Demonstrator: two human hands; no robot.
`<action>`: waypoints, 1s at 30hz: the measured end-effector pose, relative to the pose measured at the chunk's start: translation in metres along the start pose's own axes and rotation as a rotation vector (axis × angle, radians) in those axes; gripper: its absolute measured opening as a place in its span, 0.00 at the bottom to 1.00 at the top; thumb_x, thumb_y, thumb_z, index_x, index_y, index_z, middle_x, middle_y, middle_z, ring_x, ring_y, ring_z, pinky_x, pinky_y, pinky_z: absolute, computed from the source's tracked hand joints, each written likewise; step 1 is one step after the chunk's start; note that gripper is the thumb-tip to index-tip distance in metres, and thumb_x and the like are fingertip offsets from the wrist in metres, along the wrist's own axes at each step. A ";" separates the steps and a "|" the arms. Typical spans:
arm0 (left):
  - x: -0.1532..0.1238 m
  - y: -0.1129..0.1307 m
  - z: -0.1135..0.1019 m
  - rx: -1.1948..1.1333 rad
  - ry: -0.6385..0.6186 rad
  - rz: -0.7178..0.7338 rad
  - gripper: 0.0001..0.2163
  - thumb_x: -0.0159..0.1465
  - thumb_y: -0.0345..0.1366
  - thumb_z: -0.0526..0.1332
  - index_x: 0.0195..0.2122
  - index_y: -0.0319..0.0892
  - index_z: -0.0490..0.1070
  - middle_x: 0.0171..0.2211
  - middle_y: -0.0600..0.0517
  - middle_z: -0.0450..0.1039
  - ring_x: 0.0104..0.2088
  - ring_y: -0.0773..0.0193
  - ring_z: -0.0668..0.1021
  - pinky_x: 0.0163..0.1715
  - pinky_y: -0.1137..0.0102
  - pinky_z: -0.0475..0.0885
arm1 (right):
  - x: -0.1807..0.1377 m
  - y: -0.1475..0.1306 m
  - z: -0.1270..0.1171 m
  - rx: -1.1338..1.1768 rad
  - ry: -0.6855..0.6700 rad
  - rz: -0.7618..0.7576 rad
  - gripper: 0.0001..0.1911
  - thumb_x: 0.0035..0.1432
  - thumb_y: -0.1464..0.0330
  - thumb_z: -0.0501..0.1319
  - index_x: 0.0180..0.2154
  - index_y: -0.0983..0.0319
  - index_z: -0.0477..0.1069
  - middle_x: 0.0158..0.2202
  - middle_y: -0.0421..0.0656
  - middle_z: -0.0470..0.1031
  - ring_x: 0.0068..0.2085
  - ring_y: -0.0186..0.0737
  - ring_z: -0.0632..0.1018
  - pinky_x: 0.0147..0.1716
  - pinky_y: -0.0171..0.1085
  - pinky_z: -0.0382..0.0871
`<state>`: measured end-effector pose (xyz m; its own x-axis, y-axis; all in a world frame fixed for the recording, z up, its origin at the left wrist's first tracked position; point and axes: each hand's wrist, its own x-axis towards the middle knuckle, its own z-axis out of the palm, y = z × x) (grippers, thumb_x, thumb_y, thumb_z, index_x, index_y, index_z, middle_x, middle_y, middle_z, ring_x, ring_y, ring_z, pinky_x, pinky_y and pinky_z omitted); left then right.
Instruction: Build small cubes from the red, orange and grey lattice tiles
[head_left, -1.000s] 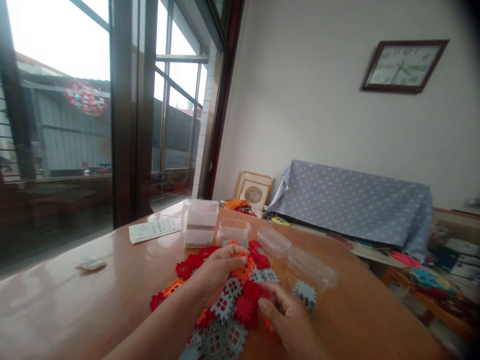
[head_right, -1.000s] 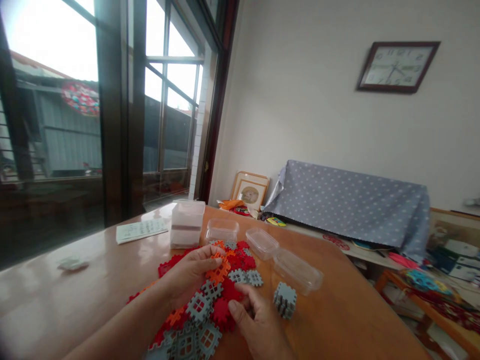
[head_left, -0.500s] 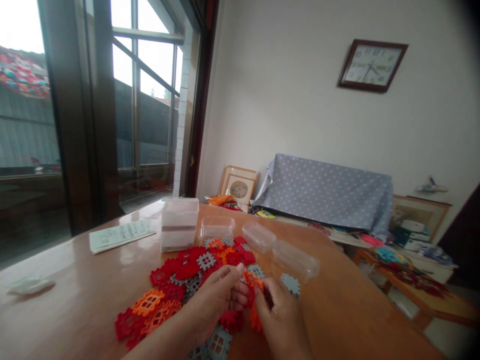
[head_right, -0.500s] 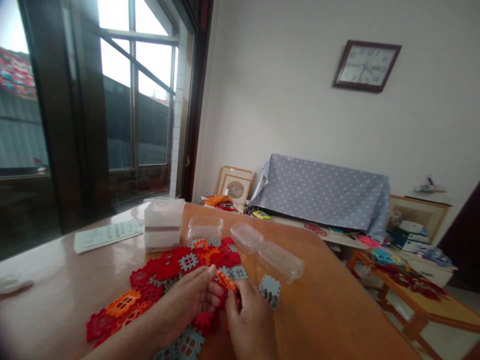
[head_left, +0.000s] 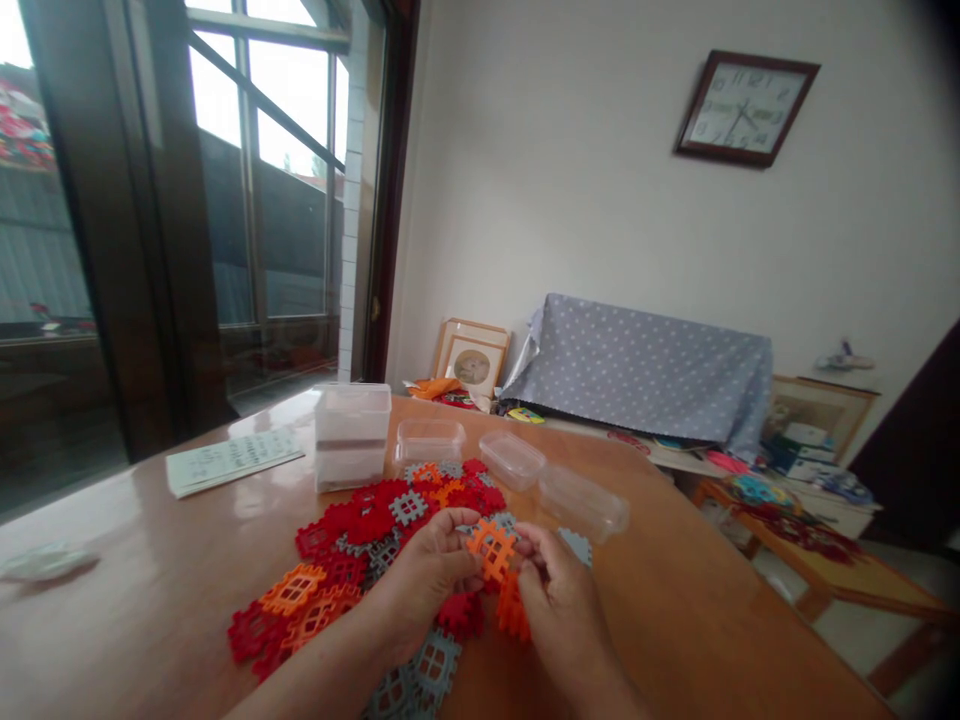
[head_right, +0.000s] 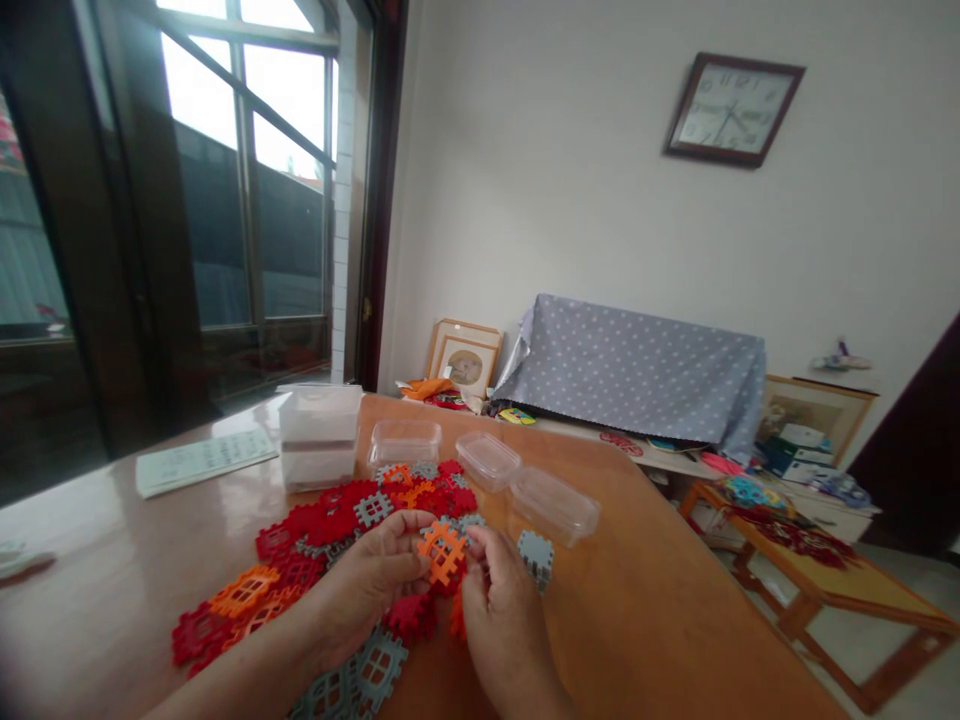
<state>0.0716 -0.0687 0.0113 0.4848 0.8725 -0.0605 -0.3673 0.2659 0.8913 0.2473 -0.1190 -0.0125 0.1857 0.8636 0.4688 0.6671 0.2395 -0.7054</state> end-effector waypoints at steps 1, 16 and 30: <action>0.000 0.000 0.000 0.012 0.001 0.003 0.21 0.54 0.26 0.66 0.49 0.42 0.65 0.36 0.52 0.77 0.31 0.68 0.77 0.34 0.72 0.70 | 0.000 0.001 -0.001 0.010 0.001 0.012 0.20 0.62 0.72 0.52 0.54 0.55 0.71 0.46 0.42 0.77 0.45 0.40 0.78 0.46 0.38 0.73; 0.003 -0.005 -0.005 0.101 -0.028 -0.009 0.13 0.55 0.29 0.66 0.42 0.41 0.69 0.29 0.55 0.73 0.24 0.72 0.72 0.25 0.76 0.61 | -0.003 -0.019 -0.017 -0.067 -0.273 -0.088 0.39 0.51 0.73 0.63 0.65 0.53 0.60 0.64 0.44 0.63 0.64 0.46 0.66 0.66 0.47 0.59; 0.000 -0.001 -0.010 0.196 -0.111 -0.087 0.19 0.57 0.32 0.65 0.50 0.42 0.68 0.35 0.52 0.78 0.29 0.67 0.76 0.30 0.73 0.65 | 0.003 -0.014 -0.037 -0.084 -0.313 -0.080 0.23 0.51 0.69 0.67 0.51 0.56 0.73 0.48 0.42 0.72 0.48 0.42 0.75 0.50 0.40 0.69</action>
<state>0.0642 -0.0648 0.0063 0.5959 0.7967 -0.1008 -0.1649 0.2442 0.9556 0.2652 -0.1359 0.0186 -0.0914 0.9410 0.3258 0.7304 0.2858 -0.6204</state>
